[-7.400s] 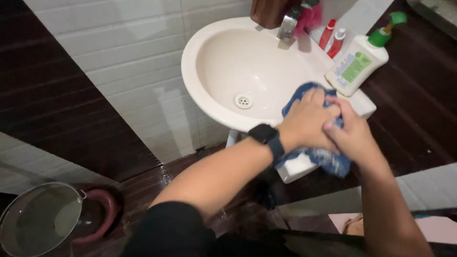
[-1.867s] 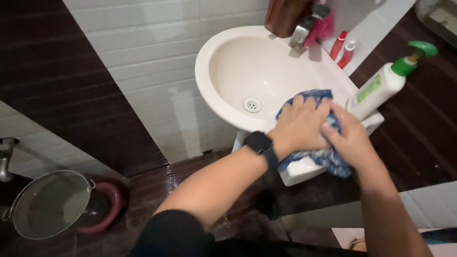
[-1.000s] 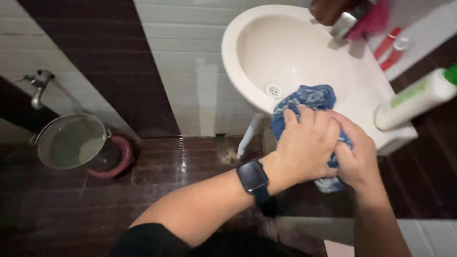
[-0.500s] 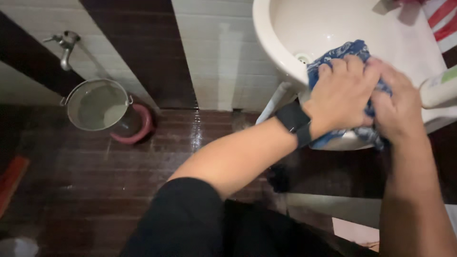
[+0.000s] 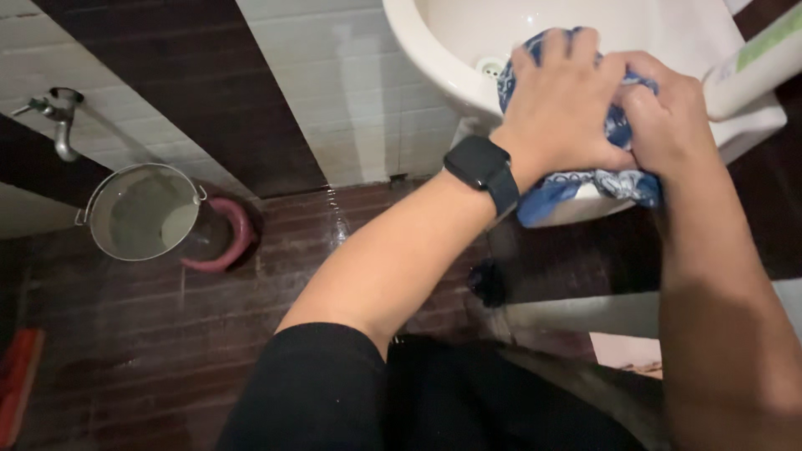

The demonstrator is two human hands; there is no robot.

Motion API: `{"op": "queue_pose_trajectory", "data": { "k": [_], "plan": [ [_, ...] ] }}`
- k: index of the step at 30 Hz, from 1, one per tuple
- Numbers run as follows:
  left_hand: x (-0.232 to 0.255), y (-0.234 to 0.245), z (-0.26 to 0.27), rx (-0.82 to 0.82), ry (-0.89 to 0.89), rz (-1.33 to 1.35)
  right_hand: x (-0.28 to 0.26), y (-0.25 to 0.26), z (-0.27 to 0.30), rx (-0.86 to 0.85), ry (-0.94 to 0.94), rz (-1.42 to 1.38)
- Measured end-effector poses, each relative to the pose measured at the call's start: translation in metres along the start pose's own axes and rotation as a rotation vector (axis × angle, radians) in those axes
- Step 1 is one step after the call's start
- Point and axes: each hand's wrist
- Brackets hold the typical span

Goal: The person wipes down the surfaces of a white pedestal sink using a blue patterned cloth, moving around the basin, faucet, and soap bottle.

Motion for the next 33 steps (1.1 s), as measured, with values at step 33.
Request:
{"op": "queue_pose_trajectory", "data": {
  "k": [33],
  "plan": [
    [-0.004,-0.009,0.027,-0.079,-0.100,0.215,0.083,0.017,0.020,-0.044,0.199,0.167]
  ]
}}
Point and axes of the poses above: each hand's wrist, its own z-axis away from the middle knuckle, its own y-axis out of the back of the hand, x = y × z, and after that the axes turned 4 degrees about -y, right-handed
